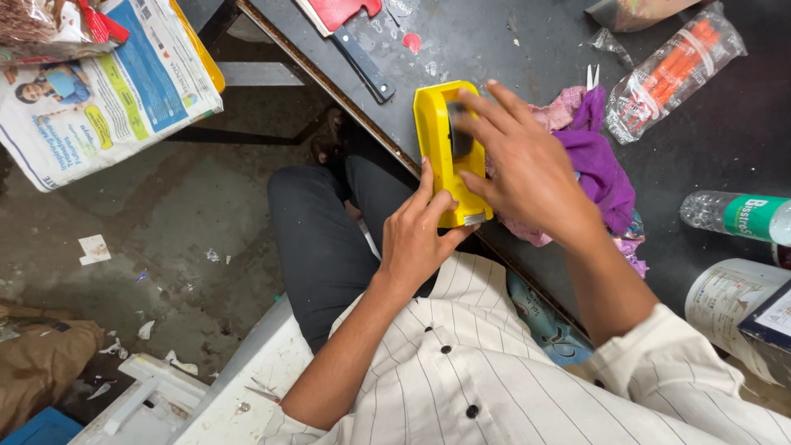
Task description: The person assembles a yellow tape dispenser by inserting a roll of black tape into the housing. They wipe the dispenser with a cloth and adjust the tape roll to ensure it fits properly before placing the dispenser on the table.
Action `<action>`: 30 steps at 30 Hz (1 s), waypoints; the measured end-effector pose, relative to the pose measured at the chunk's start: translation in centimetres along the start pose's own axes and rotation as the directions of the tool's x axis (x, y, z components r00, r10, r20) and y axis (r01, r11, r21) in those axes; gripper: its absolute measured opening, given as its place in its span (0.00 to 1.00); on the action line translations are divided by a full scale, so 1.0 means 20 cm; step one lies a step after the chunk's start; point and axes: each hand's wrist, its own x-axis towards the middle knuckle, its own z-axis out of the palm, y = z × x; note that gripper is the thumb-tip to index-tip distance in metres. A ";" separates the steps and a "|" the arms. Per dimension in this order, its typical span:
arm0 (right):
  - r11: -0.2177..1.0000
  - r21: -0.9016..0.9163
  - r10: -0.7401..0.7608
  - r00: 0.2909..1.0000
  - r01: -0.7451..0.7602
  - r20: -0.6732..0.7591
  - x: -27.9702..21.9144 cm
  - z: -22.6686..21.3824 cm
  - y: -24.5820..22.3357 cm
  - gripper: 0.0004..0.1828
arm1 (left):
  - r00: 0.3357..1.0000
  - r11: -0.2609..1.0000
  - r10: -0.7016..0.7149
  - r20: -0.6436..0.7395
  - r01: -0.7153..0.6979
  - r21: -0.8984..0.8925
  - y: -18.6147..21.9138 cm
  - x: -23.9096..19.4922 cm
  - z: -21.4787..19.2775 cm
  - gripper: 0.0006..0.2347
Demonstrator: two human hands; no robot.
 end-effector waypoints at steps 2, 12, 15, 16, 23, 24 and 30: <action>0.995 0.091 -0.040 0.999 0.037 0.035 -0.09 -0.07 -0.03 0.13 | 1.000 1.000 -0.008 0.013 0.008 0.007 -0.01 0.00 0.00 0.17; 0.997 -0.016 -0.079 0.958 0.078 -0.277 0.01 -0.04 -0.12 0.31 | 1.000 1.000 0.018 -0.017 -0.018 0.020 -0.02 0.00 0.03 0.18; 0.981 -0.195 -0.044 0.965 -0.008 -0.260 0.03 0.01 -0.17 0.27 | 0.999 1.000 0.026 -0.033 -0.025 0.013 -0.02 0.00 0.02 0.18; 0.984 -0.032 0.167 0.961 -0.178 -0.222 -0.02 0.00 -0.19 0.20 | 0.999 0.999 0.029 -0.039 -0.028 0.016 -0.03 0.00 0.02 0.18; 0.972 0.148 0.220 0.924 -0.182 -0.312 -0.22 0.00 -0.17 0.21 | 0.999 1.000 0.018 -0.032 -0.019 -0.003 -0.05 -0.01 0.04 0.19; 0.978 0.136 0.196 0.929 -0.161 -0.315 -0.21 0.00 -0.16 0.23 | 0.999 1.000 0.024 -0.031 -0.024 -0.003 -0.05 -0.01 0.04 0.19; 0.997 0.074 0.003 0.983 0.011 -0.183 -0.04 0.07 -0.05 0.40 | 0.999 1.000 0.020 -0.039 -0.020 -0.003 -0.05 -0.01 0.04 0.18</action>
